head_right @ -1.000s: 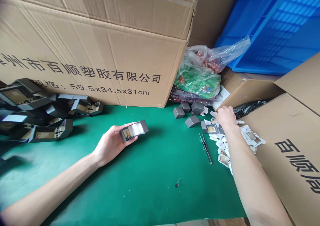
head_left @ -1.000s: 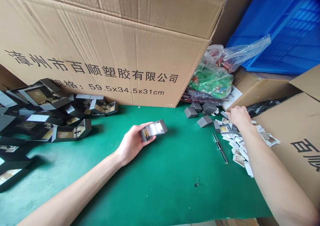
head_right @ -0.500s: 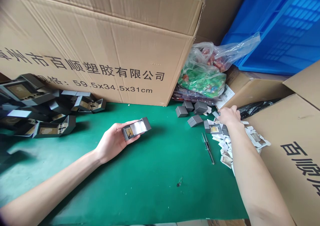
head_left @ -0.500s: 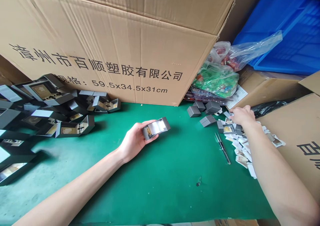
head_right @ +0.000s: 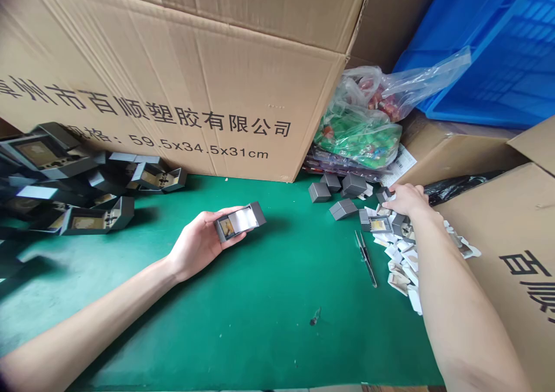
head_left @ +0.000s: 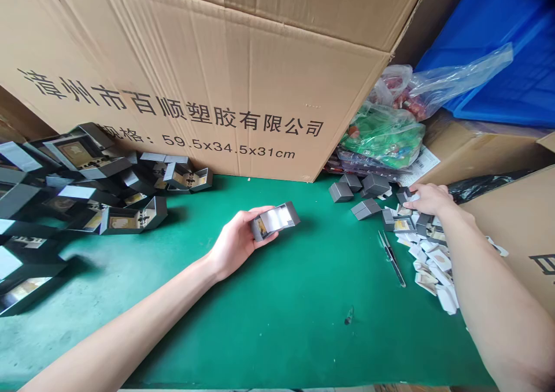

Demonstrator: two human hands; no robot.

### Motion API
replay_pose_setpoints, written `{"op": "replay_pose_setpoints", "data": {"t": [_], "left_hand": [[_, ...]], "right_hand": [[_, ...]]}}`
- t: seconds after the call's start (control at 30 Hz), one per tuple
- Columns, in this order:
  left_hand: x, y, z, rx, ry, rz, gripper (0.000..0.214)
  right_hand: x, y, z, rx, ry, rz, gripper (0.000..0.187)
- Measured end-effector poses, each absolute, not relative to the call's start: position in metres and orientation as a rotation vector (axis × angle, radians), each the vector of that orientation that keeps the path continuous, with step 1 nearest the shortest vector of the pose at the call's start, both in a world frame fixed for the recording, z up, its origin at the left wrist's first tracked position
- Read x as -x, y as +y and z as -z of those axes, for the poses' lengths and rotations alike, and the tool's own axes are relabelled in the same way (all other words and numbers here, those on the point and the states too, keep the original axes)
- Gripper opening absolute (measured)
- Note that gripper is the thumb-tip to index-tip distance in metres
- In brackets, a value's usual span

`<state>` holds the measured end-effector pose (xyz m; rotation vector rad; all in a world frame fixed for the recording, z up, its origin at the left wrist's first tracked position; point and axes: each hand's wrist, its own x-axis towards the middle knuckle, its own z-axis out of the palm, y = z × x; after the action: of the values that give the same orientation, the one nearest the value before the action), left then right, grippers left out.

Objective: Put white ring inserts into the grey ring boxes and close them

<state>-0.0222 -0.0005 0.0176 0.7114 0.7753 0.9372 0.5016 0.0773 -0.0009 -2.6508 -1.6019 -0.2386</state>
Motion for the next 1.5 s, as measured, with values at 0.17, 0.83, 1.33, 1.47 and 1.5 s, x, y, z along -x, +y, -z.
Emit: {"op": "replay_pose_setpoints", "data": {"t": [0.17,0.83,1.33,1.47,1.5], "left_hand": [[0.021,-0.002,-0.016,-0.668,0.752,-0.932,0.034],[0.021,-0.001,-0.013,-0.644,0.738,-0.933,0.032],[0.022,0.002,-0.020,-0.594,0.810,-0.938,0.029],[0.025,0.005,-0.022,-0.555,0.772,-0.940,0.024],[0.025,0.005,-0.022,-0.555,0.758,-0.932,0.023]], "right_hand": [[-0.508,0.065,-0.010,2.707,-1.473,0.110,0.036],[-0.499,0.049,-0.034,2.238,-1.167,0.302,0.063],[-0.223,-0.059,-0.027,0.848,-1.448,-1.019,0.051],[-0.208,-0.051,-0.007,0.745,-1.317,-1.386,0.046],[-0.208,-0.048,-0.002,0.739,-1.296,-1.414,0.048]]}}
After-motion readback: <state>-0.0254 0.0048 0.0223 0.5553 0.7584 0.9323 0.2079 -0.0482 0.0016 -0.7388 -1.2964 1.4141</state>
